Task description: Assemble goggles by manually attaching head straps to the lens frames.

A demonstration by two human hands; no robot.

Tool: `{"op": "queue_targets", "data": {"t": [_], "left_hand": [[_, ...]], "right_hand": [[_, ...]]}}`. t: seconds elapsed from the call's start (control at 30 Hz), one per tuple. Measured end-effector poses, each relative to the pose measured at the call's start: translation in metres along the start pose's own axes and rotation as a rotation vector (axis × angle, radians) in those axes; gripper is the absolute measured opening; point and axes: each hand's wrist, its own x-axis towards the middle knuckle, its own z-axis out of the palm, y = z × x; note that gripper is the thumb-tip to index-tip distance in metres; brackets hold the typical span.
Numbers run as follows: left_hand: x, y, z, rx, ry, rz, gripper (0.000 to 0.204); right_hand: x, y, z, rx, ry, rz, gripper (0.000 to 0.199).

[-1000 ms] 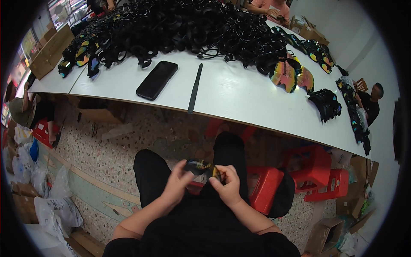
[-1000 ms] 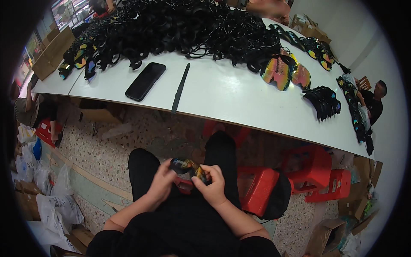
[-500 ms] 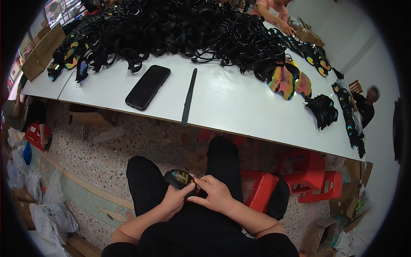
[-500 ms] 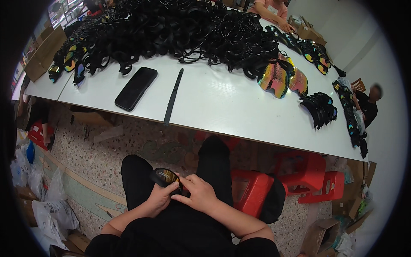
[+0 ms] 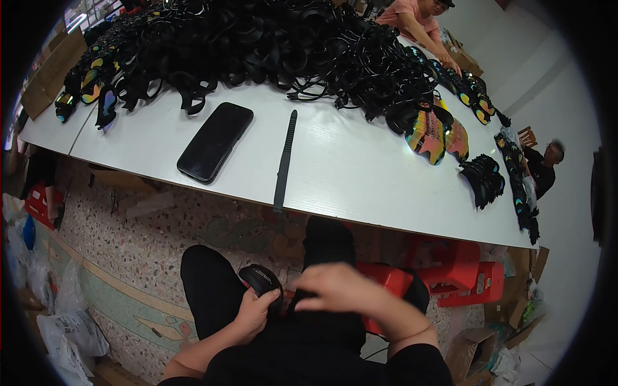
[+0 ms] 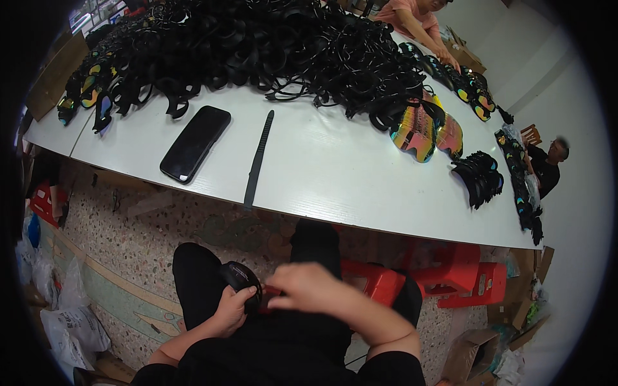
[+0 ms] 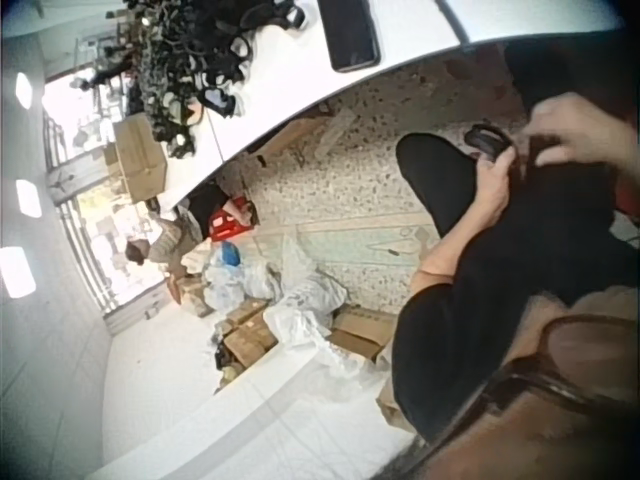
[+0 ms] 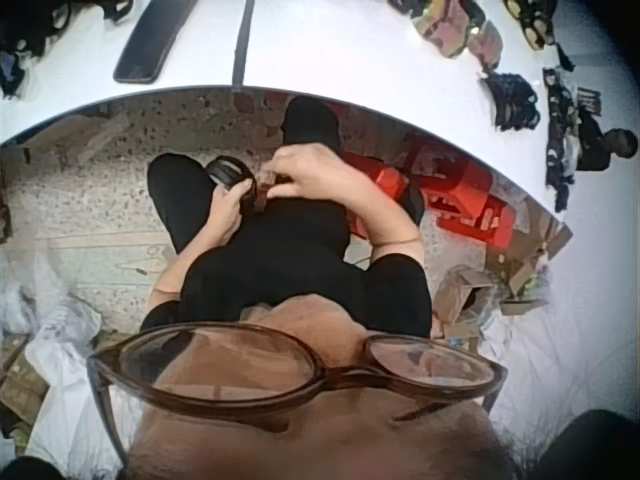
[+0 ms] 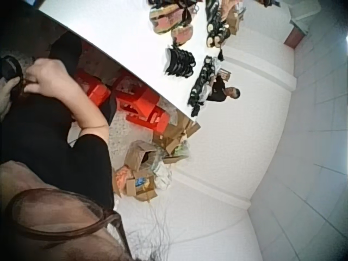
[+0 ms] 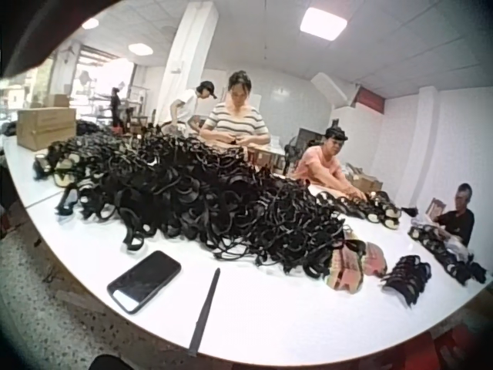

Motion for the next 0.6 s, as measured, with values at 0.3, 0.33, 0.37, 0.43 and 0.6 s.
{"op": "queue_targets", "data": {"t": [0.3,0.33,0.37,0.43,0.6], "left_hand": [[0.002,0.019,0.010,0.083,-0.042,-0.062,0.023],[0.002,0.019,0.008,0.081,-0.032,-0.056,0.023],[0.003,0.017,0.005,0.075,-0.016,-0.061,0.023],[0.005,0.014,0.001,0.068,0.025,-0.029,0.024],[-0.005,0.011,-0.005,0.075,0.025,0.003,0.023]], "right_hand": [[0.102,0.150,-0.242,-0.775,0.980,0.100,0.022],[0.108,0.162,-0.246,-0.776,0.979,0.095,0.022],[0.117,0.170,-0.245,-0.850,0.903,0.188,0.023],[0.126,0.184,-0.245,-0.960,0.815,0.293,0.021],[0.118,0.163,-0.246,-1.019,0.976,-0.020,0.012]]}}
